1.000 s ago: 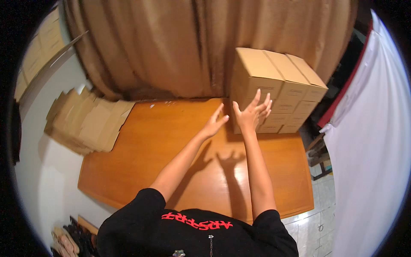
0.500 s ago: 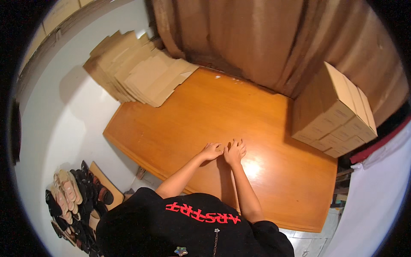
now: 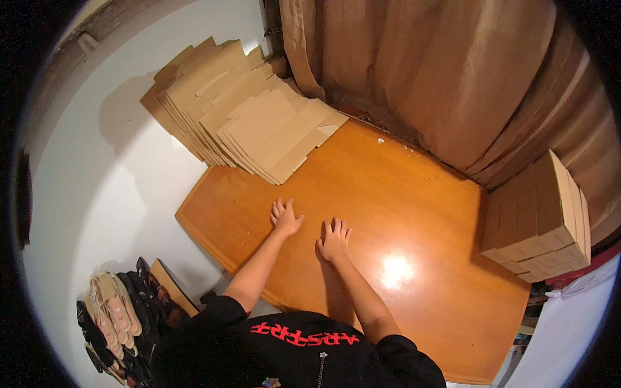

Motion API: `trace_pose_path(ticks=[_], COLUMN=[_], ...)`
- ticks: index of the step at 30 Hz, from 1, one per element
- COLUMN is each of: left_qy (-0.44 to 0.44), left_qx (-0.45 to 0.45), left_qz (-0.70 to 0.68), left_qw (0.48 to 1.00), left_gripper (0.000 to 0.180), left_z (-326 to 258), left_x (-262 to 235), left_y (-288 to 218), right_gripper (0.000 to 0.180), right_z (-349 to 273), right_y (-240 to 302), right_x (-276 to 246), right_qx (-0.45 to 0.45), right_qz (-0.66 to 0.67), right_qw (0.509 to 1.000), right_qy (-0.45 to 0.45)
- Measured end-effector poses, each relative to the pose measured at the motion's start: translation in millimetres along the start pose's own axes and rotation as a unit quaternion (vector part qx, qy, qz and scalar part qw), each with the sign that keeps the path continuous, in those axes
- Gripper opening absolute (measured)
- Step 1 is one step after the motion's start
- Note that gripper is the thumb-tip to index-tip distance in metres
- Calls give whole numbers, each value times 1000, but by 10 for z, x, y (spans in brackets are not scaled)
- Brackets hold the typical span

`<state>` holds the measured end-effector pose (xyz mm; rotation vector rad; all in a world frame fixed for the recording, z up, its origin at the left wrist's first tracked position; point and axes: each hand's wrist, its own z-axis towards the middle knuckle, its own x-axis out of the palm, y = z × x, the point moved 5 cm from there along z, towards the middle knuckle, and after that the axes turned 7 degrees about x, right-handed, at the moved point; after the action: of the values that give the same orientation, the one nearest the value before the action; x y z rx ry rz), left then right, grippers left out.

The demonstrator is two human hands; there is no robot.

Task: Folding cardboard packaging boxes for shoe distribution.

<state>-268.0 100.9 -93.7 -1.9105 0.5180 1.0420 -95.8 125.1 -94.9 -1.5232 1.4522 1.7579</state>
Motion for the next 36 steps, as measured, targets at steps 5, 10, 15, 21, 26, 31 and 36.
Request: trace_pose_path(ticks=[5,10,15,21,26,31,36], left_qy=[-177,-198,-220,-248,-345,-382,-380], left_qx=[58,69,88,83,61,88,140], left_qz=[94,108,170,3,-71,-130,-156], left_qw=[978,972,956,965,934,911,901], left_gripper=[67,57,48,24,20,20,20], left_z=[701,1091,1209,1084,780,300,-296], left_x=[-438,-605,-579,-971,-1260,-1313,-1222], left_y=[114,219,305,93,109,28,-281], right_gripper=[68,69,69,68,65,59,52], right_z=[354,457,447,421,278,-176,-600], right_y=[170,211,231,166,56,-252,-776], right_x=[86,112,99,58,-11,-78,-248], right_qx=[6,34,19,11,-54,-80,23], right_qz=[-36,-54,-46,-35,0,2,320], right_qw=[999,998,999,999,998,993,916], right_qy=[10,12,1,-9,-32,-87,-242])
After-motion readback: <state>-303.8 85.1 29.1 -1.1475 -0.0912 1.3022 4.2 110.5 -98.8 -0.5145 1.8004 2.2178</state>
